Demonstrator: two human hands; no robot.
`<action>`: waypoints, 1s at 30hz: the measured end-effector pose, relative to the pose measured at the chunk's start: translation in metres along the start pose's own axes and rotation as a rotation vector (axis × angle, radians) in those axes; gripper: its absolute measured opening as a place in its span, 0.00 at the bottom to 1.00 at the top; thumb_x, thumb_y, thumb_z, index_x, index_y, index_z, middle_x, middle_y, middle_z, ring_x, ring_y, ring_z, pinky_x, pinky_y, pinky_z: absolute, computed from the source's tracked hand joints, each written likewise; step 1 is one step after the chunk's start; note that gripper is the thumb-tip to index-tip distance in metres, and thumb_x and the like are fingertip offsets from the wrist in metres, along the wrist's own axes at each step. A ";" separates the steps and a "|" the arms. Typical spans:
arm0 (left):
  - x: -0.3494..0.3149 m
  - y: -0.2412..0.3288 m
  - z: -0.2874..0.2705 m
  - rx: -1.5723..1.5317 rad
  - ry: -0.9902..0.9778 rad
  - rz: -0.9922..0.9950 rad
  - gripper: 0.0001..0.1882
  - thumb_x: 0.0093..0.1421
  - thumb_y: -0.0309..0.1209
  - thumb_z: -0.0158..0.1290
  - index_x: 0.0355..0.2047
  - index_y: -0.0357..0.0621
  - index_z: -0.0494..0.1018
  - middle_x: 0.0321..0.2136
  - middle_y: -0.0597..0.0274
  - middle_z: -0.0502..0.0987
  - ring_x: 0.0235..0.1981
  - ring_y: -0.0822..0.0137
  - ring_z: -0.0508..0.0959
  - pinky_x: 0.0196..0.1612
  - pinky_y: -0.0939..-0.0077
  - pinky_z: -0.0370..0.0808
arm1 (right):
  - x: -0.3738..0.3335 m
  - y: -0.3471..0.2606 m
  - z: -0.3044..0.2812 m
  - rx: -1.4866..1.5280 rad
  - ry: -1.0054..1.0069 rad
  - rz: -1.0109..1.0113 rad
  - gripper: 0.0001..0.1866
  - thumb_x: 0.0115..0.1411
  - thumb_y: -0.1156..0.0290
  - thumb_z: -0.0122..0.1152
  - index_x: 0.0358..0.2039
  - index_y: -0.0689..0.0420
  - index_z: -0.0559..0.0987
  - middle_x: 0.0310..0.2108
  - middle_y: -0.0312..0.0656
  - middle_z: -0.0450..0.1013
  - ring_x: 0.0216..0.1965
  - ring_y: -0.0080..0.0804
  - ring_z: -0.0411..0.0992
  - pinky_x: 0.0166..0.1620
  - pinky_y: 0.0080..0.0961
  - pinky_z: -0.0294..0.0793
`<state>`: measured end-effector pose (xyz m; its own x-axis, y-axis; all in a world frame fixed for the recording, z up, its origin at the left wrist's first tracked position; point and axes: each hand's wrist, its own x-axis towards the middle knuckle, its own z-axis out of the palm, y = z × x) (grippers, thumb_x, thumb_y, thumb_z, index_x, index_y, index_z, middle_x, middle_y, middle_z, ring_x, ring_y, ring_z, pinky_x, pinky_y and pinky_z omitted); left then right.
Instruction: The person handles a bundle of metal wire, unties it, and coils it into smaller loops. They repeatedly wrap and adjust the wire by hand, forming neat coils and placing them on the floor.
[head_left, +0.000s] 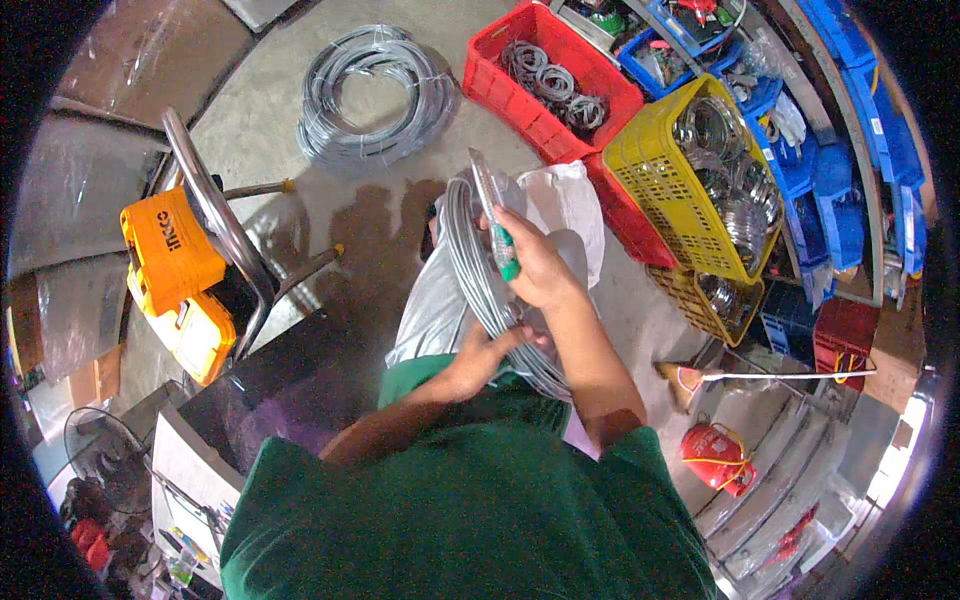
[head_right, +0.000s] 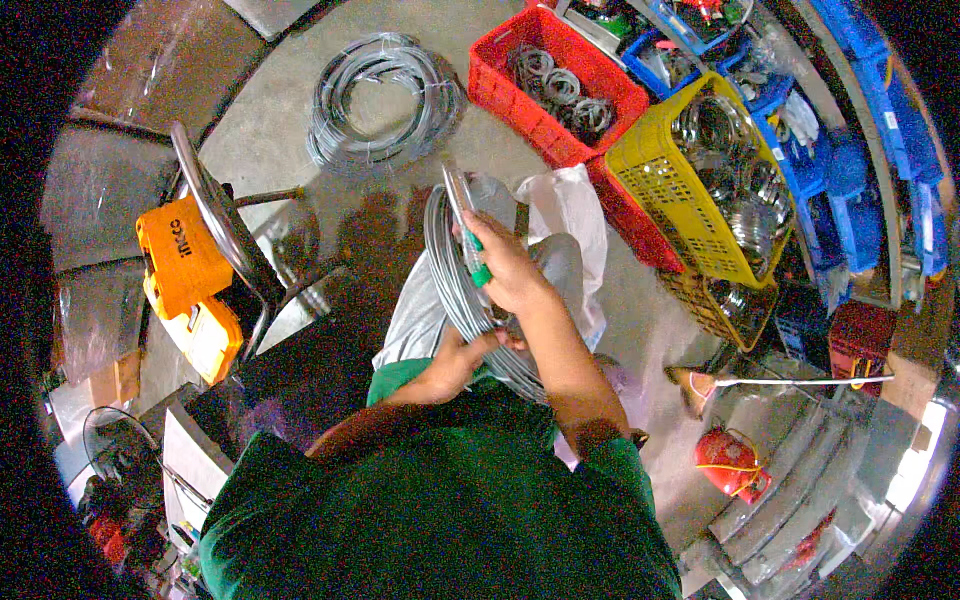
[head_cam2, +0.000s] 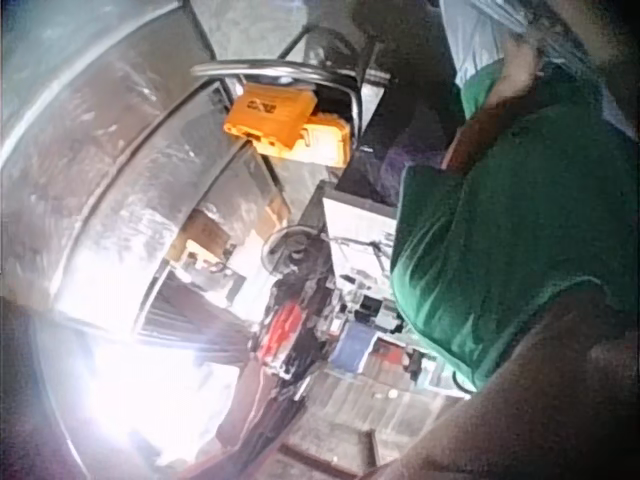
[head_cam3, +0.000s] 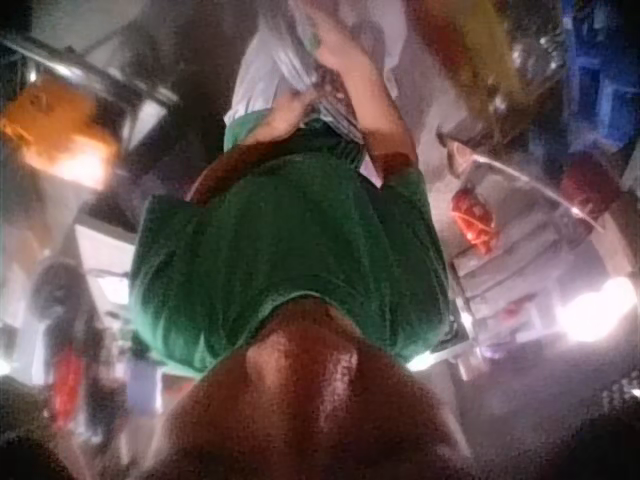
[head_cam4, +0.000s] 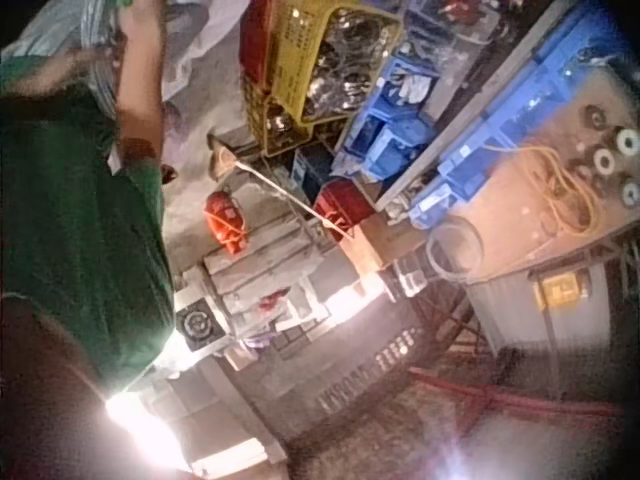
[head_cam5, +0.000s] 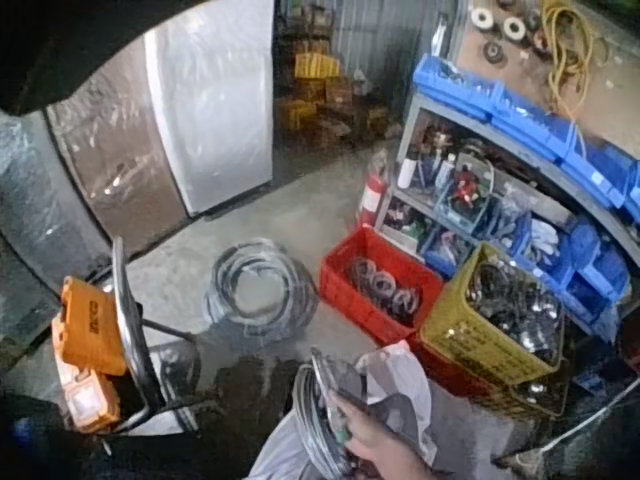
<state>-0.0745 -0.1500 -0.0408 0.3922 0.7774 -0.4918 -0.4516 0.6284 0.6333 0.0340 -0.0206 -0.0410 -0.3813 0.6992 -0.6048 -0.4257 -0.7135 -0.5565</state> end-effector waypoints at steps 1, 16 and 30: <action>0.000 -0.004 -0.001 0.084 -0.064 0.034 0.18 0.64 0.30 0.56 0.50 0.31 0.68 0.39 0.53 0.79 0.43 0.61 0.81 0.51 0.63 0.76 | 0.005 0.002 0.001 0.038 -0.027 -0.009 0.16 0.65 0.52 0.60 0.43 0.50 0.77 0.36 0.31 0.74 0.36 0.24 0.72 0.42 0.27 0.74; 0.032 0.082 -0.077 -0.830 -0.206 -0.186 0.45 0.60 0.66 0.46 0.61 0.38 0.61 0.54 0.45 0.71 0.56 0.45 0.73 0.60 0.46 0.71 | -0.122 0.039 -0.025 -0.390 0.119 -0.187 0.20 0.73 0.59 0.45 0.50 0.62 0.75 0.44 0.42 0.77 0.45 0.29 0.74 0.51 0.28 0.73; 0.068 0.033 -0.052 -0.658 0.199 0.119 0.12 0.66 0.39 0.52 0.28 0.48 0.70 0.20 0.66 0.70 0.33 0.61 0.77 0.52 0.56 0.74 | -0.157 0.028 0.021 -1.219 0.368 -0.448 0.19 0.69 0.65 0.52 0.57 0.59 0.73 0.42 0.62 0.76 0.42 0.58 0.78 0.43 0.40 0.76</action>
<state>-0.1041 -0.0751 -0.0842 0.1839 0.7927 -0.5812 -0.8986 0.3752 0.2273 0.0641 -0.1492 0.0502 -0.0802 0.9654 -0.2483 0.6127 -0.1487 -0.7762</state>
